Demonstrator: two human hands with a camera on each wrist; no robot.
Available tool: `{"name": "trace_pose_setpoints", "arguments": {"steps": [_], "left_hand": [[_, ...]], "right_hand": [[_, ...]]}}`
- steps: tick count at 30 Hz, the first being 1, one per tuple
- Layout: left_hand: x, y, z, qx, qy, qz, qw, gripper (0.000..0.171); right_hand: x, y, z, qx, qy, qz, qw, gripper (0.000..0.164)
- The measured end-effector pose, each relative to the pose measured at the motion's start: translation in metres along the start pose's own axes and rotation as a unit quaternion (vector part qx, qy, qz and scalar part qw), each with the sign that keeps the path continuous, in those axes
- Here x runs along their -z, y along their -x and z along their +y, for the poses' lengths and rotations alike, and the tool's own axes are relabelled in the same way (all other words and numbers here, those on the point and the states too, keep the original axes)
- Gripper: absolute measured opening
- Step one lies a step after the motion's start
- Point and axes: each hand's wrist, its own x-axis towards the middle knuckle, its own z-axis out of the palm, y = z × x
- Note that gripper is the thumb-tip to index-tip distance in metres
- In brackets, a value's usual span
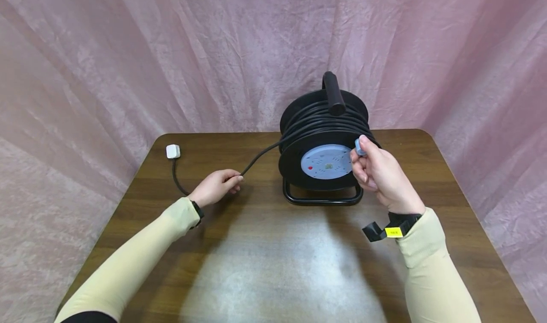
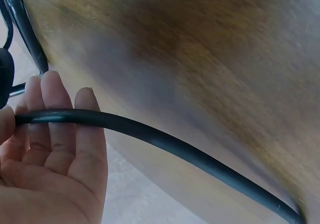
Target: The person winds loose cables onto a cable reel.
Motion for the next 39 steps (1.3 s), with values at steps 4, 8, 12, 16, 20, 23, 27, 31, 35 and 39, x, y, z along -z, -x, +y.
{"name": "trace_pose_setpoints", "arguments": {"steps": [4, 8, 12, 16, 20, 23, 27, 31, 35, 39], "left_hand": [[-0.002, 0.0, 0.002, -0.002, 0.003, -0.003, 1.0, 0.032], [-0.004, -0.001, 0.003, -0.008, 0.011, -0.01, 0.9999, 0.032], [-0.005, -0.001, 0.002, -0.009, 0.016, -0.014, 0.9997, 0.032], [-0.006, -0.001, 0.004, -0.009, 0.018, -0.011, 0.9997, 0.033], [-0.007, -0.002, 0.01, -0.011, 0.023, -0.008, 0.9997, 0.035], [-0.008, -0.002, 0.011, -0.013, 0.021, -0.008, 0.9997, 0.035], [-0.01, -0.001, 0.009, -0.015, 0.021, -0.01, 0.9996, 0.034], [-0.011, -0.002, 0.01, -0.016, 0.029, -0.01, 0.9994, 0.036], [-0.011, -0.003, 0.011, -0.014, 0.032, -0.013, 0.9993, 0.036], [-0.012, -0.001, 0.009, -0.016, 0.025, -0.02, 0.9994, 0.035]], "right_hand": [[0.002, 0.002, 0.001, -0.004, 0.028, 0.016, 0.999, 0.042], [0.004, 0.004, 0.002, -0.01, 0.063, 0.039, 0.997, 0.042], [0.007, 0.008, 0.003, -0.019, 0.082, 0.056, 0.995, 0.044], [0.01, 0.011, 0.004, -0.033, 0.085, 0.074, 0.993, 0.043], [0.012, 0.014, 0.006, -0.045, 0.084, 0.09, 0.991, 0.042], [0.014, 0.015, 0.007, -0.053, 0.092, 0.104, 0.989, 0.042], [0.016, 0.018, 0.009, -0.07, 0.119, 0.125, 0.983, 0.044], [0.019, 0.02, 0.008, -0.077, 0.146, 0.13, 0.978, 0.045], [0.023, 0.022, 0.008, -0.084, 0.175, 0.135, 0.972, 0.047], [0.025, 0.024, 0.01, -0.101, 0.221, 0.144, 0.959, 0.052]]}}
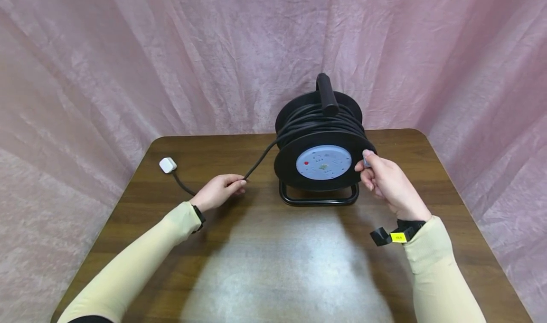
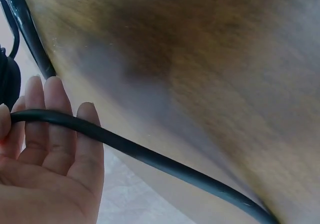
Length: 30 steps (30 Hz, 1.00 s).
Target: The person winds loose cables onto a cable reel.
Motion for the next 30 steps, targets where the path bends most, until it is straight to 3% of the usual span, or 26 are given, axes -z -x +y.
{"name": "trace_pose_setpoints", "arguments": {"steps": [7, 13, 25, 30], "left_hand": [[0.002, 0.005, -0.004, -0.002, -0.014, -0.007, 0.9999, 0.035], [0.002, 0.005, -0.007, 0.005, -0.017, -0.005, 0.9998, 0.034], [0.002, -0.001, -0.004, -0.002, -0.028, 0.012, 0.9995, 0.031], [0.003, 0.001, -0.005, 0.012, -0.035, 0.009, 0.9993, 0.031]], "right_hand": [[0.0, 0.001, 0.008, -0.037, 0.074, 0.021, 0.996, 0.058], [0.001, 0.002, 0.017, -0.037, 0.108, 0.028, 0.993, 0.057], [0.001, 0.003, 0.034, -0.059, 0.089, 0.012, 0.994, 0.06], [0.0, 0.002, 0.041, -0.073, 0.093, -0.001, 0.993, 0.062]]}}
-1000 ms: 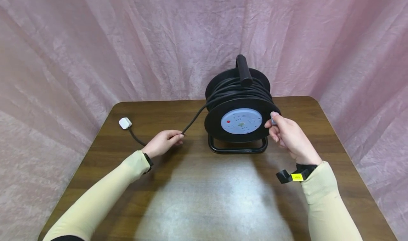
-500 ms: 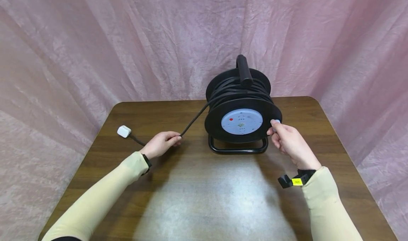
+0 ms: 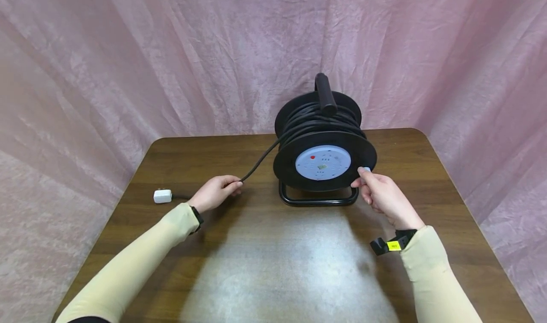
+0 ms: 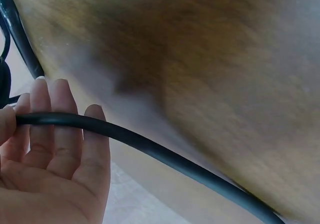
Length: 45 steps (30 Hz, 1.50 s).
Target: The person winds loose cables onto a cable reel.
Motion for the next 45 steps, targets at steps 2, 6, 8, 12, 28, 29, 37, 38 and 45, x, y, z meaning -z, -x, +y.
{"name": "trace_pose_setpoints", "arguments": {"steps": [2, 6, 8, 12, 28, 29, 37, 38, 45], "left_hand": [[0.0, 0.001, -0.001, 0.005, -0.001, -0.002, 1.0, 0.03], [0.001, 0.001, 0.0, 0.004, 0.01, -0.001, 0.9999, 0.031], [0.002, 0.0, 0.001, 0.001, 0.015, 0.0, 0.9999, 0.032], [0.002, -0.001, 0.001, -0.004, 0.013, -0.001, 0.9999, 0.031], [0.006, 0.001, 0.0, -0.002, 0.021, -0.013, 0.9997, 0.031], [0.007, 0.001, 0.003, -0.008, 0.016, -0.016, 0.9997, 0.03], [0.023, -0.003, 0.018, -0.037, -0.104, -0.056, 0.9923, 0.028], [0.026, -0.003, 0.019, -0.033, -0.116, -0.06, 0.9909, 0.027], [0.034, 0.002, 0.022, -0.032, -0.138, -0.078, 0.9869, 0.026]], "right_hand": [[-0.001, -0.002, 0.003, -0.004, -0.001, -0.005, 1.0, 0.063], [-0.003, -0.004, 0.009, -0.017, -0.004, -0.011, 1.0, 0.067], [-0.004, -0.005, 0.011, -0.021, -0.008, -0.016, 1.0, 0.069], [-0.006, -0.006, 0.013, -0.03, -0.012, -0.021, 0.999, 0.072], [-0.02, -0.01, 0.02, -0.05, -0.003, -0.031, 0.998, 0.064], [-0.021, -0.01, 0.02, -0.05, -0.004, -0.032, 0.998, 0.063], [-0.024, -0.01, 0.022, -0.056, 0.003, -0.036, 0.998, 0.065], [-0.024, -0.01, 0.022, -0.057, 0.003, -0.036, 0.998, 0.065], [-0.029, -0.013, 0.023, -0.065, 0.022, -0.045, 0.997, 0.068]]}}
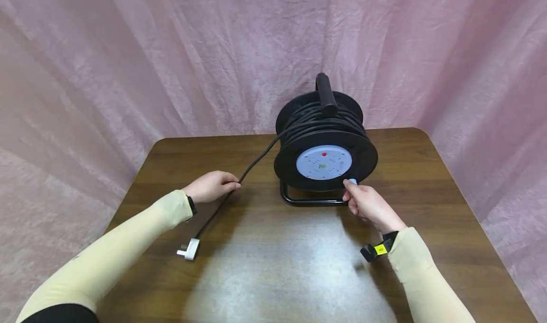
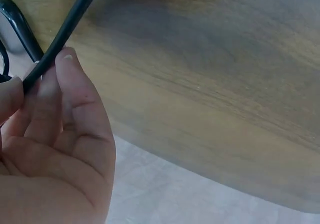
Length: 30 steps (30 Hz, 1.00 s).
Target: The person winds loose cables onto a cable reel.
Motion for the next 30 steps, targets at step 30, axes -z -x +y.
{"name": "trace_pose_setpoints", "arguments": {"steps": [30], "left_hand": [[-0.01, -0.001, 0.011, -0.007, 0.039, -0.005, 0.9992, 0.022]], "right_hand": [[-0.03, -0.018, 0.002, -0.013, 0.001, -0.03, 0.999, 0.066]]}}
